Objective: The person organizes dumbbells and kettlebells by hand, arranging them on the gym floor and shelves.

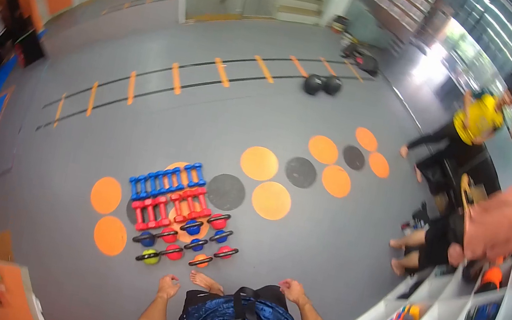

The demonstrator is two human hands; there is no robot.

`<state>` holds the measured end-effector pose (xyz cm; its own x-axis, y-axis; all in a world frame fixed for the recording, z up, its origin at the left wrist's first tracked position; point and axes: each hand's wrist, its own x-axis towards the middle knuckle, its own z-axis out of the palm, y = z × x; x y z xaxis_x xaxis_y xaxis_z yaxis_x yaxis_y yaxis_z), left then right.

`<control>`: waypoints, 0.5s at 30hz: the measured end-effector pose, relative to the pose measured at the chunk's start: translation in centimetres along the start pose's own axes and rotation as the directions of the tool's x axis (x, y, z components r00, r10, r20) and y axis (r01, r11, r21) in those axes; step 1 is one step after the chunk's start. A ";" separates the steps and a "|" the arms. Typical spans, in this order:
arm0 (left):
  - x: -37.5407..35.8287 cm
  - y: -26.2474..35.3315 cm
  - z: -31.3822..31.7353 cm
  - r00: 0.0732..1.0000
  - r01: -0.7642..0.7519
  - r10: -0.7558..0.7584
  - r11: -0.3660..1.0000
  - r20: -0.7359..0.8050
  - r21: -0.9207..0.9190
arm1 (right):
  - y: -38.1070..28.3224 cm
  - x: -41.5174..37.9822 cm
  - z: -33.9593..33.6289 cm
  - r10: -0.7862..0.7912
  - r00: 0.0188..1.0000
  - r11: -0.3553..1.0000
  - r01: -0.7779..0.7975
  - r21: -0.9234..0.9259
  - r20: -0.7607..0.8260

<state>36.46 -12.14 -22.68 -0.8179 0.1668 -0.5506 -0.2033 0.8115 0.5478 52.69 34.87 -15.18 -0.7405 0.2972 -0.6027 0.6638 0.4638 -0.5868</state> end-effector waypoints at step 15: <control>0.5 13.8 13.0 0.752 -0.373 0.460 0.887 0.472 -0.271 | 10.7 -17.4 0.5 0.030 0.874 0.967 0.097 0.234 -0.485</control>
<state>40.27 6.47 -23.60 -0.4546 0.7633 -0.4591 -0.0211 0.5060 0.8623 72.79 34.25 -11.25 -0.6782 0.6787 -0.2818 0.5950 0.2821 -0.7526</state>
